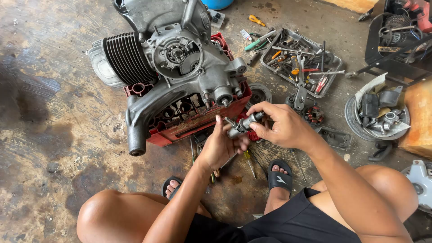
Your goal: The person sits on the floor and assembles a motorcycle engine, installing a rotor and a gear onto the crankshaft. They then apply oil to a small component using a bottle with a nozzle and insert a wire into the engine casing.
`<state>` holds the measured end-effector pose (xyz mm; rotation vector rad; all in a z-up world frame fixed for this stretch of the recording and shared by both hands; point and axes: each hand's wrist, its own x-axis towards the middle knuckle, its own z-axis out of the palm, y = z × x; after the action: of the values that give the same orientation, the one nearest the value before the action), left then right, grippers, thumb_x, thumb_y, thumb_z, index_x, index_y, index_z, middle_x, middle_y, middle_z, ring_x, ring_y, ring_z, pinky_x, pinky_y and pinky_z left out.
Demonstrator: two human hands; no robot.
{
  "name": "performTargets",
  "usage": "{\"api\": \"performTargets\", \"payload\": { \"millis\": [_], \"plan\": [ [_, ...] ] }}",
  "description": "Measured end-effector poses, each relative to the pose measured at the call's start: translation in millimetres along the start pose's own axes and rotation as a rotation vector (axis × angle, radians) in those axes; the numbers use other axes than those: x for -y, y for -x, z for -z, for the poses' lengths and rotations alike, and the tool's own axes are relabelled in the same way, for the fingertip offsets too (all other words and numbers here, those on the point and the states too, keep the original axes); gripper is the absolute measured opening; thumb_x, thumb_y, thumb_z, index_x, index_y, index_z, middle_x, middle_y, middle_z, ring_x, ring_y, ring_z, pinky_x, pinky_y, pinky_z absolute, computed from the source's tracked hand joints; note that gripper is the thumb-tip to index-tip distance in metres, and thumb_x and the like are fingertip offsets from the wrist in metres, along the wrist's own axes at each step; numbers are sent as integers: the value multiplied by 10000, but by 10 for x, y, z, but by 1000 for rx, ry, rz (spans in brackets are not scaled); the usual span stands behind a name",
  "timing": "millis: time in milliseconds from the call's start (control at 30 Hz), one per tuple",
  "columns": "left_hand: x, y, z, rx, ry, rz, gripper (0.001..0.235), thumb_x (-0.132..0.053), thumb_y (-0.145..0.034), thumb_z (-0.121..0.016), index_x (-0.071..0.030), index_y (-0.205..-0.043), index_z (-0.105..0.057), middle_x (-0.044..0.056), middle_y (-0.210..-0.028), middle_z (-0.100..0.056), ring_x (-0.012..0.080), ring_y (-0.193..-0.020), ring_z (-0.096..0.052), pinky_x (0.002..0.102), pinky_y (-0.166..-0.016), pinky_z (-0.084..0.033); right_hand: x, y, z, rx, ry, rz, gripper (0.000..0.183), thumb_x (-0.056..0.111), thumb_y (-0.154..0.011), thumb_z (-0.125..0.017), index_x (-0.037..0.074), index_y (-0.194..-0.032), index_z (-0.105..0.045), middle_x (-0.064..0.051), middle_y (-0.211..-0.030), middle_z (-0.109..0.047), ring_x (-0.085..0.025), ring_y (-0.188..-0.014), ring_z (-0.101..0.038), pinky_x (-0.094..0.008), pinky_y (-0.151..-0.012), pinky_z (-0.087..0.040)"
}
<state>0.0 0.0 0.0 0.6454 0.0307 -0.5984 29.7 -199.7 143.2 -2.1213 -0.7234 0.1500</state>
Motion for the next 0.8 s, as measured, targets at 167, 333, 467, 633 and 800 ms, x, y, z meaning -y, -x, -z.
{"api": "performTargets", "payload": {
  "millis": [167,333,467,633,800],
  "plan": [
    [158,-58,170,17,51,-4,699,-609,-1005,-456,43,-1183,-633,163,-820,-706,185,-695,-730,264,-663,-603,1,14,12,24,-2,1,311,180,-915,-674,-36,-1138,-669,-175,-687,-654,-217,-561,-611,-329,-480,-519],
    [57,-23,81,86,36,-198,530,-369,-994,-642,60,-1299,-583,219,-969,-723,224,-862,-751,287,-795,-618,52,-2,36,29,2,1,294,159,-914,-670,-41,-1129,-670,-181,-701,-664,-222,-567,-611,-330,-487,-524],
    [45,12,78,100,84,-127,547,-380,-1020,-588,74,-1324,-566,230,-964,-720,234,-847,-755,296,-781,-629,66,12,19,32,-4,7,298,173,-931,-667,-28,-1151,-670,-180,-715,-671,-229,-578,-624,-326,-495,-527],
    [-9,30,7,85,141,-90,601,-517,-1014,-549,12,-1290,-618,188,-938,-715,218,-836,-738,301,-784,-621,78,-7,-10,28,3,4,305,186,-951,-674,-30,-1166,-664,-147,-712,-666,-200,-581,-606,-307,-483,-505],
    [21,-11,78,48,144,-114,531,-461,-1005,-604,17,-1231,-648,204,-941,-719,226,-848,-729,310,-822,-616,60,-9,-39,19,58,37,273,172,-983,-653,-32,-1165,-661,-150,-702,-667,-211,-560,-601,-311,-464,-477]
  ]
}}
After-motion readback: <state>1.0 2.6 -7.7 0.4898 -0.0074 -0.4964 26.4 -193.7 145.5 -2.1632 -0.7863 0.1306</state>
